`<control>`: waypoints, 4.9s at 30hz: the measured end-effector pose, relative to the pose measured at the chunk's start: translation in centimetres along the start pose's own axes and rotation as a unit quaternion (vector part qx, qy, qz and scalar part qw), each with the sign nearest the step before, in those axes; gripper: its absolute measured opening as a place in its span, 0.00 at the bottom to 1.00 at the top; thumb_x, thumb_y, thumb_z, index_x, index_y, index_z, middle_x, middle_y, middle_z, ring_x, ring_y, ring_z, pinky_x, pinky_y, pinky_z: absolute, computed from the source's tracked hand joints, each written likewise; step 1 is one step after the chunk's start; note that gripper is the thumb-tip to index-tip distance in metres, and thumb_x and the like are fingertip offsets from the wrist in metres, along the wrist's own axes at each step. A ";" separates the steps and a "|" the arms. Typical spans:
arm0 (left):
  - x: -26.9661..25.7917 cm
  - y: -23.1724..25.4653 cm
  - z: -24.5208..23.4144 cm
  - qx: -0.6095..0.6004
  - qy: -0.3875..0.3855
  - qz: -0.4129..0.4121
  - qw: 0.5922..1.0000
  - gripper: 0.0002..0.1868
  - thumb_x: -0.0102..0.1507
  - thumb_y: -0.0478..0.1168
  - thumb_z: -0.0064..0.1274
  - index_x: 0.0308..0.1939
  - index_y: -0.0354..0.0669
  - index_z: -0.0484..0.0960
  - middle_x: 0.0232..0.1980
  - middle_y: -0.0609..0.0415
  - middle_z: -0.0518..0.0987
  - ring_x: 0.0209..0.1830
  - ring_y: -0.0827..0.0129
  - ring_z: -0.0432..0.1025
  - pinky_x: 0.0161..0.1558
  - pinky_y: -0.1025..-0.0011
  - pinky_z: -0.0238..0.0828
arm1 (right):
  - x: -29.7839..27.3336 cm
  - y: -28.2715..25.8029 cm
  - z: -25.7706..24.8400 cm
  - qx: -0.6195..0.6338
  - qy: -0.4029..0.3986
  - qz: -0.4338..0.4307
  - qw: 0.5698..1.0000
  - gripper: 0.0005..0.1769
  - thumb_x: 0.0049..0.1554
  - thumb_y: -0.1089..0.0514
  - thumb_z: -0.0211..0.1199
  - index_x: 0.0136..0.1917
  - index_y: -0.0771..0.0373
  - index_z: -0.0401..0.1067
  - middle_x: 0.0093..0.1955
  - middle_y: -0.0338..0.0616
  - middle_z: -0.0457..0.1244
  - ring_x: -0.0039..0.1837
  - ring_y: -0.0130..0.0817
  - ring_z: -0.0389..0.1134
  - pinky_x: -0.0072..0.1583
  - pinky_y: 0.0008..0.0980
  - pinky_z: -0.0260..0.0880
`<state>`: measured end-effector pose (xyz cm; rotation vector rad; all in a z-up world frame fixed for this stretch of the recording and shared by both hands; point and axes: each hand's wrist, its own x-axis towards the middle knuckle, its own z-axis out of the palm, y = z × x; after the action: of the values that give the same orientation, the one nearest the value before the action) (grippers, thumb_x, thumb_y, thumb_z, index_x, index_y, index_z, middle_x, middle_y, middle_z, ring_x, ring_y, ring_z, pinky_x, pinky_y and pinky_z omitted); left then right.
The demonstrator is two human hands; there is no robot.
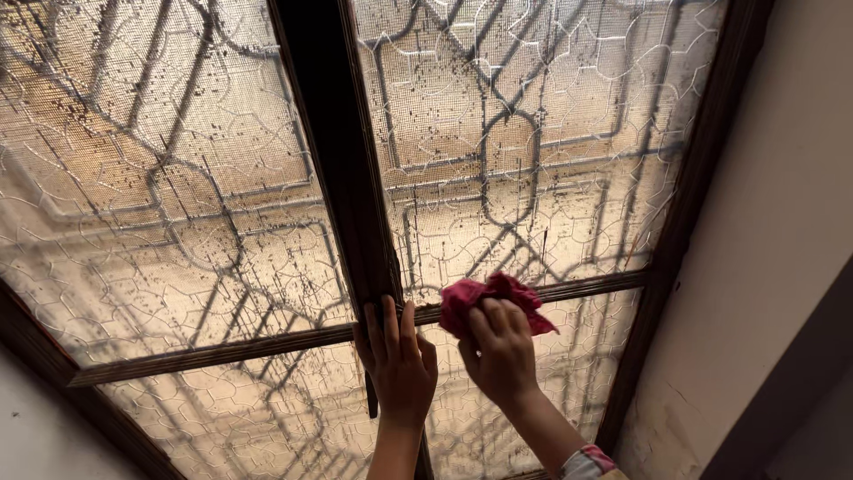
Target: The person wipes the wooden window frame and sill with a pink cloth. They clean the lower sill, vertical edges, and upper frame sections, moving around the perimeter of the window.
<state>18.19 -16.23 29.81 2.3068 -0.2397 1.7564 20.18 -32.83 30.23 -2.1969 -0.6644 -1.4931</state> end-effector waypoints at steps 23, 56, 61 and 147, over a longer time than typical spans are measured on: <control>4.4 11.4 2.2 -0.258 -0.157 0.087 0.949 0.43 0.60 0.37 0.52 0.79 0.41 0.52 0.84 0.40 0.46 0.85 0.51 0.35 0.80 0.45 0.27 | 8.2 12.9 -13.6 -0.101 0.199 0.127 0.966 0.18 0.63 0.64 0.62 0.63 0.69 0.61 0.56 0.61 0.60 0.59 0.60 0.65 0.60 0.50 0.66; -2.3 11.8 12.7 -0.195 -0.254 0.155 0.935 0.56 0.53 0.49 0.60 0.77 0.36 0.45 0.83 0.37 0.43 0.83 0.46 0.36 0.73 0.44 0.24 | 2.6 16.5 -11.5 -0.246 0.052 0.099 0.963 0.18 0.54 0.64 0.63 0.58 0.69 0.73 0.57 0.52 0.62 0.58 0.53 0.66 0.61 0.45 0.68; 0.4 16.1 11.4 -0.302 -0.118 0.108 0.940 0.43 0.59 0.44 0.54 0.76 0.39 0.56 0.79 0.37 0.54 0.82 0.47 0.46 0.75 0.41 0.32 | 5.1 15.9 -14.3 -0.115 0.026 0.224 0.967 0.18 0.52 0.65 0.63 0.57 0.65 0.74 0.56 0.49 0.65 0.57 0.47 0.69 0.59 0.40 0.70; 39.4 31.0 6.9 -0.387 0.071 0.139 0.909 0.12 0.61 0.38 0.57 0.47 0.39 0.76 0.53 0.42 0.74 0.56 0.46 0.72 0.47 0.56 0.79 | 22.9 13.4 -27.3 -0.544 -0.057 -0.067 0.834 0.25 0.50 0.49 0.60 0.56 0.64 0.76 0.72 0.52 0.62 0.75 0.41 0.57 0.77 0.45 0.48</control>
<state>26.85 -47.52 68.63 1.6113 -1.0653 1.5293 14.98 -55.52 60.37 -3.0923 0.1139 -2.1565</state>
